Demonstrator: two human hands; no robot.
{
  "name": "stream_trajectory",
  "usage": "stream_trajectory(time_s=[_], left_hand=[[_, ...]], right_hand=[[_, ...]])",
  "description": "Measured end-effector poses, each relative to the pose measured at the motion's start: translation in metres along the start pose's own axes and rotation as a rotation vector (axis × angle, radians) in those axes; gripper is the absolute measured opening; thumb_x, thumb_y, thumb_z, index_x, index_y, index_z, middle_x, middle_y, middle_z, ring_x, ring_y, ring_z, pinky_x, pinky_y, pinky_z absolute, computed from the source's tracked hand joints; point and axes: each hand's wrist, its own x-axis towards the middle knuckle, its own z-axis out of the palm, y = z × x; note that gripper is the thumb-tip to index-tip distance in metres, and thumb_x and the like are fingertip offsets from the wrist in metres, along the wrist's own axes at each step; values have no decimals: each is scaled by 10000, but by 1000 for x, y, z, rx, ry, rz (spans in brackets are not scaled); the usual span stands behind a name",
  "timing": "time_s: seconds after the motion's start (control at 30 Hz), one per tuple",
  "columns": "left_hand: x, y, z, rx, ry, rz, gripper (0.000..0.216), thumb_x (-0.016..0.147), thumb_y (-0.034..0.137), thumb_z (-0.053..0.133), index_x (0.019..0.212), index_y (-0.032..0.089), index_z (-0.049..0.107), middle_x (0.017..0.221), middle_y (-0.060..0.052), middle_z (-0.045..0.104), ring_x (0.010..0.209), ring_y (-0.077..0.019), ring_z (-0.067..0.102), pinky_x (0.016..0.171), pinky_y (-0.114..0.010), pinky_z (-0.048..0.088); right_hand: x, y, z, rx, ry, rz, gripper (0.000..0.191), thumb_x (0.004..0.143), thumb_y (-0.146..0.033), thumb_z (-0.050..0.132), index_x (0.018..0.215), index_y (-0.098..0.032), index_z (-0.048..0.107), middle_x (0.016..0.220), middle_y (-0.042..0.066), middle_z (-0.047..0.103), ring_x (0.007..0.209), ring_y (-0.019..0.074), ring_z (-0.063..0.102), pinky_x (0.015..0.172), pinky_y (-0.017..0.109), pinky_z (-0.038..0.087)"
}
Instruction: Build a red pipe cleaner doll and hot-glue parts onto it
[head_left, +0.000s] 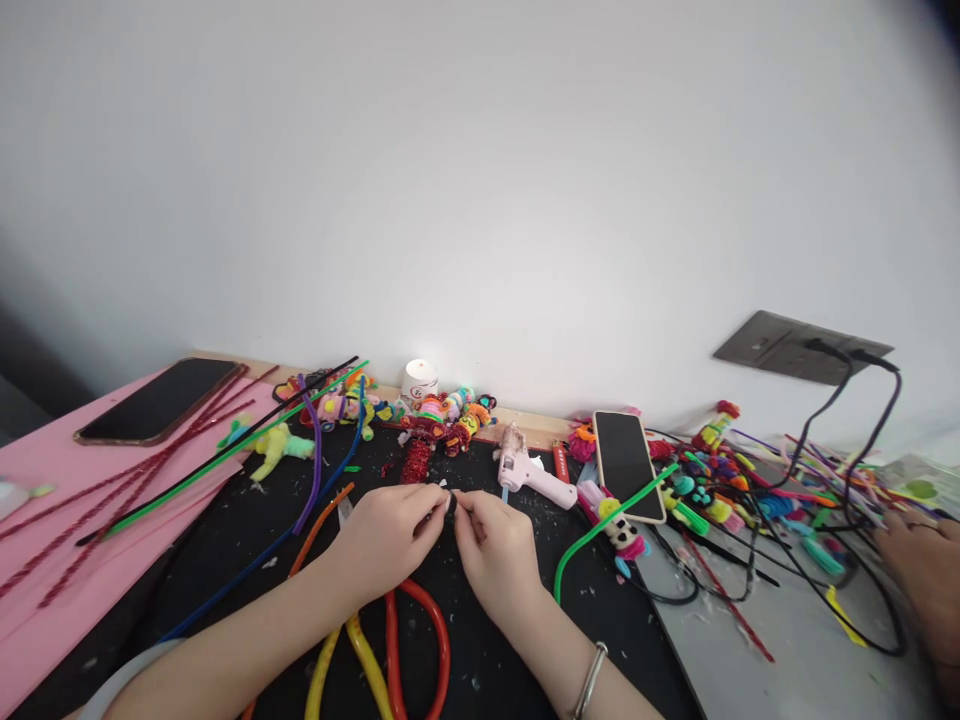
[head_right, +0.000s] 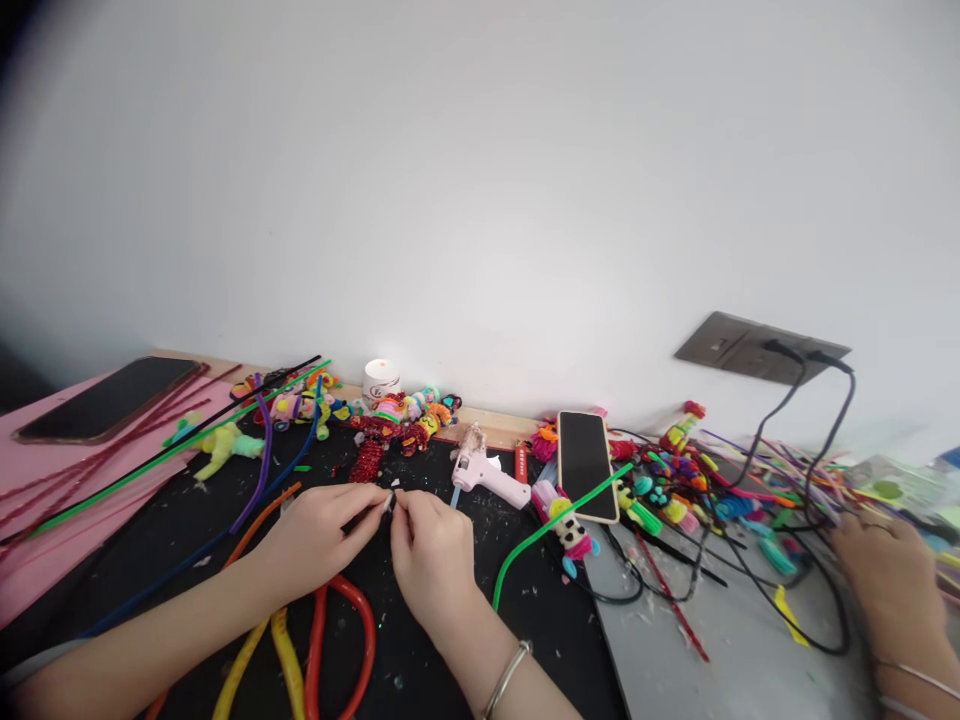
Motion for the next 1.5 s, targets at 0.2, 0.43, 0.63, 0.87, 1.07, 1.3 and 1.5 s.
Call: stream_trajectory(time_s=[0.2,0.43,0.63,0.87,1.07,1.3,1.5], left_hand=[[-1,1,1,-8,-23,-35,203,864,165,450,782,193,635,686,-32,690,652,-170,660,617,-255,488],[0,4,-1,-47,-66,-74,220,870,169,441,726,191,606,651,-18,666,611,-151,641,584,-231,476],[1,-1,-1,-75,-30,-49,212,897,195,454,941,198,662,876,-50,747,770,-175,700,716,-262,535],[1,-8,-4,-60,-34,-71,233,901,222,479,1050,188,655,991,-67,745,858,-200,706,801,-304,548],[0,-7,-2,-53,-54,-37,235,907,217,473,1060,178,647,1002,-73,739,862,-206,703,790,-312,554],[1,-7,-1,-29,-58,2,227,924,202,440,1002,180,653,962,-70,742,832,-193,703,769,-292,548],[0,-9,-1,-6,-46,-24,222,928,208,436,980,182,650,940,-65,745,805,-193,705,735,-286,542]], right_hand=[[1,0,0,-35,2,-22,205,874,-164,462,719,-164,597,571,-8,555,495,101,498,503,196,341],[2,-3,1,-96,31,-97,253,886,-167,448,654,-166,549,545,-10,525,472,100,470,482,212,312],[3,1,-1,-50,36,-17,207,886,-175,453,794,-156,638,607,16,613,506,110,545,500,194,371],[4,12,-7,-56,20,25,233,895,-179,460,935,-164,689,773,57,717,626,141,650,594,212,477],[3,10,-8,-46,-12,-32,238,902,-164,465,962,-165,695,749,63,711,659,146,661,630,215,497],[3,8,-7,-26,-24,-54,229,902,-164,474,958,-153,696,739,60,703,654,141,654,631,209,490],[3,10,-7,-51,10,18,237,895,-225,478,982,-161,689,703,37,692,540,124,602,532,204,454]])
